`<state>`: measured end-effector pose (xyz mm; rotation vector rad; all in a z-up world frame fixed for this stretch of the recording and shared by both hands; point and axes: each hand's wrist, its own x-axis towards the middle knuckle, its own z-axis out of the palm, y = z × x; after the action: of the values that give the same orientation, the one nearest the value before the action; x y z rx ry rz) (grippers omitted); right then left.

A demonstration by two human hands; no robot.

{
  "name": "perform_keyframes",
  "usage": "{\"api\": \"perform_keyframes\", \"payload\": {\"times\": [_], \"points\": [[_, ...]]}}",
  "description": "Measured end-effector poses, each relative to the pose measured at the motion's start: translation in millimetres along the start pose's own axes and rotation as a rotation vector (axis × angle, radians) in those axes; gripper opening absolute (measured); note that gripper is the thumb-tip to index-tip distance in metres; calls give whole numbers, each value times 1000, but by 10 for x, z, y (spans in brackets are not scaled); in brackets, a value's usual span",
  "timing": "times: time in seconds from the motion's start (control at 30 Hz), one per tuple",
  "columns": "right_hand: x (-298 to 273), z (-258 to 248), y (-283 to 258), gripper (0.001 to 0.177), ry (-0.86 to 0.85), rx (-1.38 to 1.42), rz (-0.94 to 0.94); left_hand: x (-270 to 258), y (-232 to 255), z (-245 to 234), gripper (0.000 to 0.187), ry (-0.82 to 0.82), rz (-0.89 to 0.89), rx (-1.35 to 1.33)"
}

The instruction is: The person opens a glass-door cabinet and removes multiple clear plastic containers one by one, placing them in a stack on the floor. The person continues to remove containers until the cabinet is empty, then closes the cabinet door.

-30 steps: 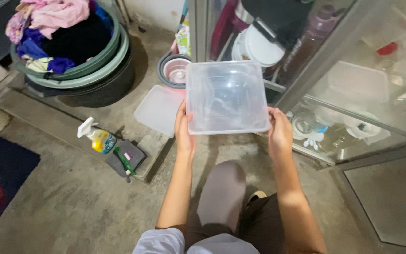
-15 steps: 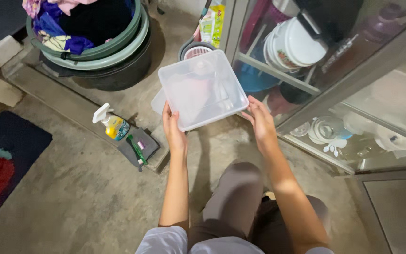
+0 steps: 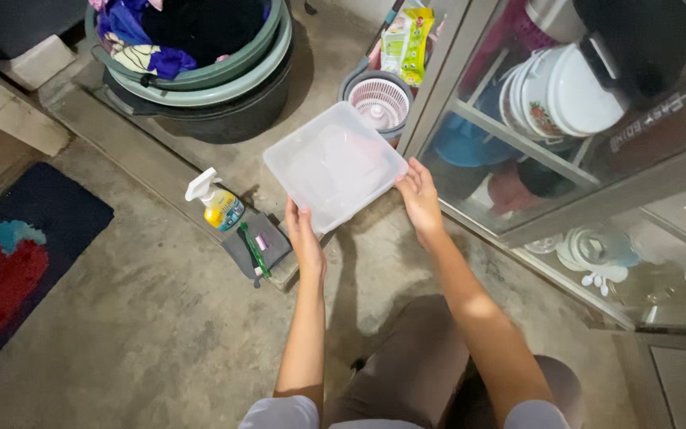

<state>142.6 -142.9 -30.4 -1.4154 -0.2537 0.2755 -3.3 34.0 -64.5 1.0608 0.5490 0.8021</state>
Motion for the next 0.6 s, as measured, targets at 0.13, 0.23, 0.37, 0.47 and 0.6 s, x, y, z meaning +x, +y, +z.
{"api": "perform_keyframes", "payload": {"times": [0.13, 0.23, 0.37, 0.47, 0.6], "points": [[265, 28, 374, 65, 1, -5, -2, 81, -258, -84, 63, 0, -27, -64], [472, -46, 683, 62, -14, 4, -18, 123, -468, -122, 67, -30, -14, -125], [735, -130, 1051, 62, -24, 6, -24, 189, -772, -165, 69, -39, -44, -166], [890, -166, 1229, 62, -35, 18, -23, 239, -993, -154, 71, -32, -39, -171], [1014, -194, 1357, 58, -43, -84, 67, 367, -1192, -183, 72, -17, -95, -113]]}}
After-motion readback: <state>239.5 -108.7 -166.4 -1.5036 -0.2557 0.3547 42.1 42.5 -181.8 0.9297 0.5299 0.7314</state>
